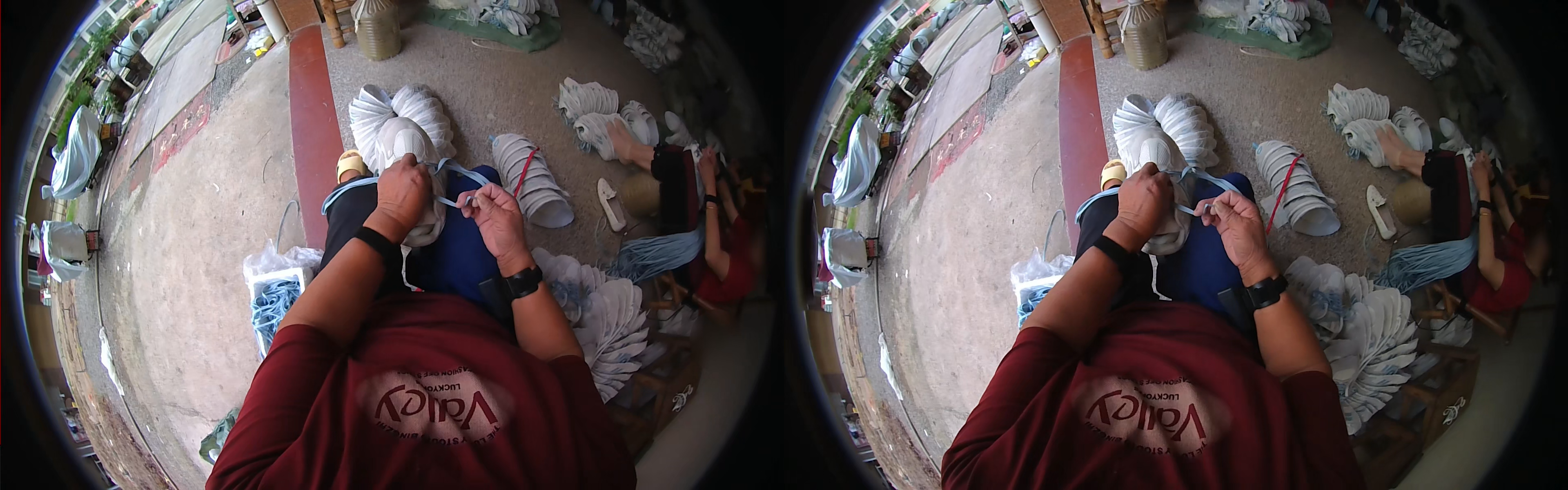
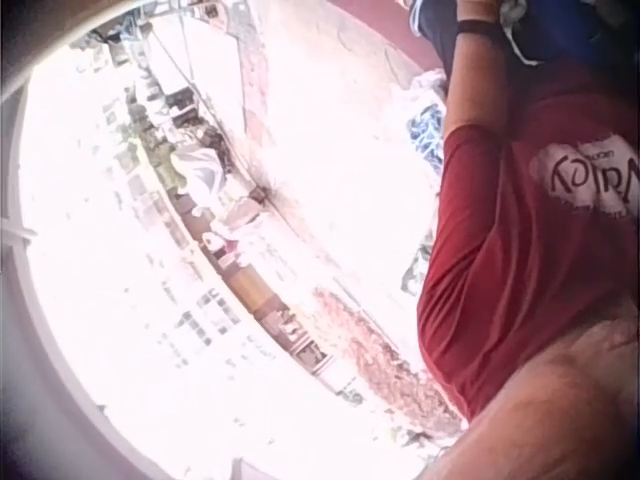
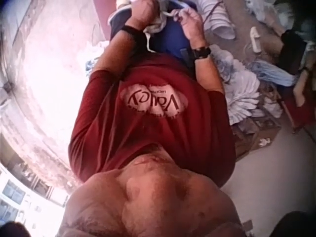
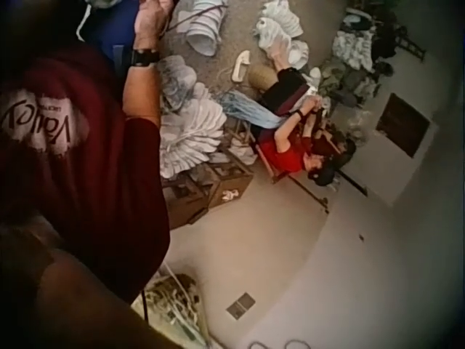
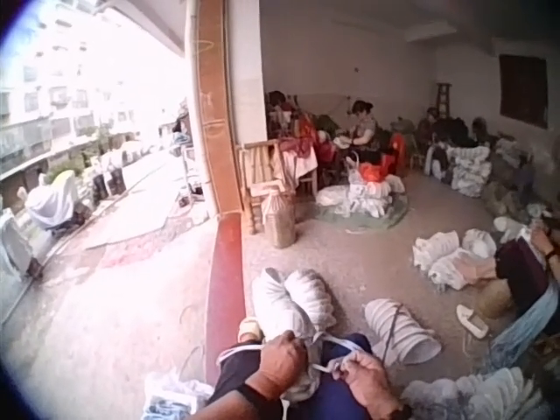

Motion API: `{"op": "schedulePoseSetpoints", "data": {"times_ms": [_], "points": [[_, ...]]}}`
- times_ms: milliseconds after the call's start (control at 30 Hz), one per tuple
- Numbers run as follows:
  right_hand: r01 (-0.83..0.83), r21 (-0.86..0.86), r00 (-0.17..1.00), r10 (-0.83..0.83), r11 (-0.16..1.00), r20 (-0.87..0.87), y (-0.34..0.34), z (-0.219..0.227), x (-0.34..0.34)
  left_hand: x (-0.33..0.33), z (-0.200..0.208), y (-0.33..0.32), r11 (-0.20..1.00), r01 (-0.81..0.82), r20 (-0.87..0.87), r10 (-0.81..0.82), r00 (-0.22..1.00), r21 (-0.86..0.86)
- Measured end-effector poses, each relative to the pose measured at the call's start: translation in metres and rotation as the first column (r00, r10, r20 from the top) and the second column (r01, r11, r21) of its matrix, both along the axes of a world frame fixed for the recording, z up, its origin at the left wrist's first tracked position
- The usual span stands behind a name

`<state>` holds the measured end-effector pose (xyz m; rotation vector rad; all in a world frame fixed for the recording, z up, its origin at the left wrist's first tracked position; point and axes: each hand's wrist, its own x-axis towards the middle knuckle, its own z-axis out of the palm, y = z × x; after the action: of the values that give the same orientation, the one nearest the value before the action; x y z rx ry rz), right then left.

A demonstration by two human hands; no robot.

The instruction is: Insert and thread laces through the eyelets of a shoe upper.

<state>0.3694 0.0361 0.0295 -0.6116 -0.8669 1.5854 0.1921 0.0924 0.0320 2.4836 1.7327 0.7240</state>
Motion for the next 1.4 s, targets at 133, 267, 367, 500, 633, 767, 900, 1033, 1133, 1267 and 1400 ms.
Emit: {"op": "schedulePoseSetpoints", "data": {"times_ms": [133,267,367,500,633,767,900,1033,1133,1267,1400], "points": [[0.051,-0.042,0.998,-0.053,0.998,-0.041,0.003,-0.008,-0.005,-0.004,0.005,0.003,0.998,0.055,-0.106,-0.058,0.993,-0.028],[0.339,-0.103,0.923,-0.352,0.935,-0.157,0.006,-0.029,0.036,-0.028,0.021,-0.018,0.988,0.150,-0.275,-0.152,0.949,-0.030],[0.589,-0.151,0.791,-0.604,0.794,-0.095,-0.013,-0.057,0.165,-0.138,0.006,-0.048,0.991,0.005,-0.132,0.012,0.991,0.130],[0.806,-0.158,0.590,-0.797,0.571,0.129,-0.124,-0.120,0.406,-0.372,-0.036,-0.130,0.650,-0.756,-0.510,0.628,0.588,-0.070],[0.862,-0.290,0.507,-0.732,0.416,0.456,-0.149,-0.166,0.453,-0.406,-0.089,-0.177,0.402,-0.871,-0.510,0.706,0.491,-0.283],[0.597,-0.101,0.377,-0.167,0.796,0.911,-0.033,-0.109,0.255,-0.304,-0.063,-0.126,0.646,-0.681,-0.279,0.622,0.731,-0.343],[0.142,0.320,0.450,-0.349,0.937,0.822,0.031,-0.013,0.071,-0.195,-0.028,-0.055,0.913,-0.246,0.140,0.304,0.942,-0.325],[0.038,0.333,0.553,-0.297,0.942,0.778,0.057,0.003,-0.009,-0.129,0.012,-0.013,0.906,0.005,0.299,0.135,0.945,-0.423],[0.035,0.304,0.598,-0.264,0.952,0.756,0.069,-0.005,-0.029,-0.102,0.000,0.003,0.904,0.053,0.389,0.129,0.912,-0.425],[0.034,0.200,0.734,-0.160,0.979,0.660,0.074,-0.013,-0.033,-0.078,0.000,0.009,0.821,0.118,0.559,0.267,0.785,-0.559],[-0.038,0.048,0.903,0.013,0.998,0.429,0.071,-0.013,-0.033,-0.074,-0.023,0.013,0.777,0.378,0.857,0.391,0.336,-0.503]]}}
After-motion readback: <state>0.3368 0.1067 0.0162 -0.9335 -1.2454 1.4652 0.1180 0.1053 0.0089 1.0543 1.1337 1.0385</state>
